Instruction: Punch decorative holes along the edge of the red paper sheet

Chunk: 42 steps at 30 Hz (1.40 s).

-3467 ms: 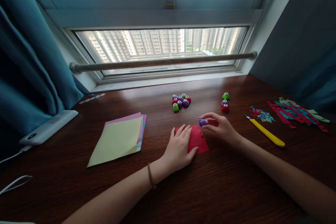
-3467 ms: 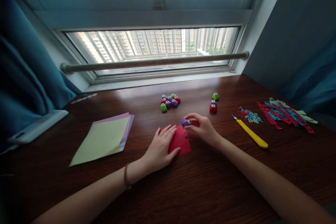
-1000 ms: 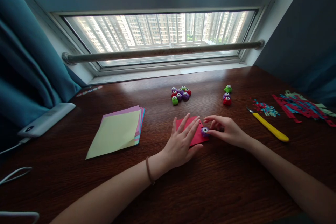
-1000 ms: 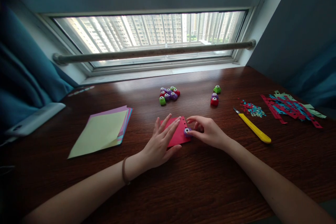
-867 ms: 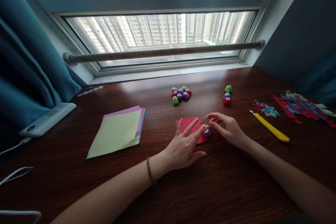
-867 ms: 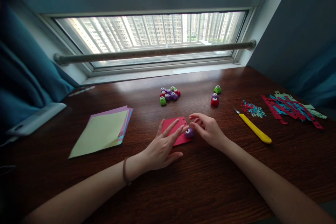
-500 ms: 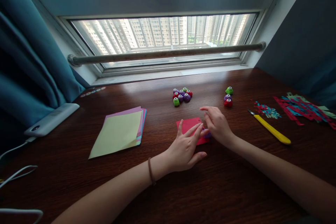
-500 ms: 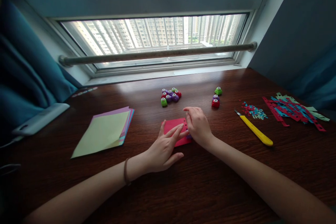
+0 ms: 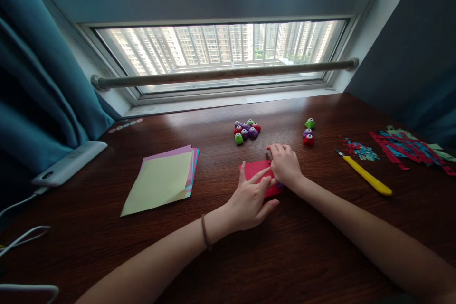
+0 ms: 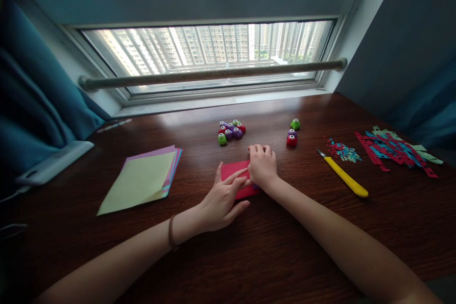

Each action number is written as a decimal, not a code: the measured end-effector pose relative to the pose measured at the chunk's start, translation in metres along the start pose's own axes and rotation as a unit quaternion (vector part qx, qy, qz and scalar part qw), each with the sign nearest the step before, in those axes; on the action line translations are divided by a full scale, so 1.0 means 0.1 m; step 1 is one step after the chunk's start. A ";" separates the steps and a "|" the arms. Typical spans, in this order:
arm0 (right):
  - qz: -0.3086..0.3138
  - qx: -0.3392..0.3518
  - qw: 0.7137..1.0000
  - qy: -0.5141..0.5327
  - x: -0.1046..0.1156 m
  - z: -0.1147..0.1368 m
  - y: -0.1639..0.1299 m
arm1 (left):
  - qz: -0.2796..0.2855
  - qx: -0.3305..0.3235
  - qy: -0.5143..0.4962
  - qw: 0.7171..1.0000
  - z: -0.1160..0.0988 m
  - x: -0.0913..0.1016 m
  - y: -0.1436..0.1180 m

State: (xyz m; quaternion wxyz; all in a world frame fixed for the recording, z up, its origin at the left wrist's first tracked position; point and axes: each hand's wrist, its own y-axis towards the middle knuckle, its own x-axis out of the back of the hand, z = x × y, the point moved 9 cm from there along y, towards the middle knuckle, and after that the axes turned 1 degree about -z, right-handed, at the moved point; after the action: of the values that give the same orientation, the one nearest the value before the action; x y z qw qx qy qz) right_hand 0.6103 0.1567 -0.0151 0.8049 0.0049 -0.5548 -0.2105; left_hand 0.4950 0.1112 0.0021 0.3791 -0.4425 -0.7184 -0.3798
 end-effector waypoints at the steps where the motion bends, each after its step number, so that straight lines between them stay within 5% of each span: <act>1: -0.002 -0.002 1.000 0.011 0.00 -0.01 0.01 | -0.001 -0.002 0.001 1.000 0.00 -0.01 0.00; 9: 0.016 0.023 0.978 0.205 0.07 -0.10 0.04 | 0.015 -0.017 0.023 0.999 -0.03 -0.05 -0.01; 16: 0.134 0.099 0.923 0.348 0.17 -0.18 -0.32 | 0.004 -0.024 0.029 0.999 -0.04 -0.03 -0.04; 25: 0.188 0.194 0.922 0.277 0.26 -0.14 -0.35 | -0.031 0.102 0.033 0.994 0.32 -0.11 -0.04; 30: 0.182 0.083 0.906 0.372 0.36 -0.46 -0.21 | -0.020 0.104 0.033 0.994 0.33 -0.14 -0.03; 35: 0.072 -0.066 0.912 0.399 0.51 -1.07 -0.02 | -0.010 0.105 0.038 0.994 0.33 -0.15 -0.03; 42: -0.008 -0.096 0.935 0.340 0.46 -1.51 0.07 | -0.007 0.105 0.044 0.993 0.33 -0.15 -0.03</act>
State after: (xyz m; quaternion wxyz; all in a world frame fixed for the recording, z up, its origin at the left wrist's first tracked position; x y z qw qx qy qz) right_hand 0.7614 0.1132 -0.0308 0.9405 0.0034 -0.2247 -0.2550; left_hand 0.4903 0.1336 -0.0258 0.4523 -0.3781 -0.7400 -0.3237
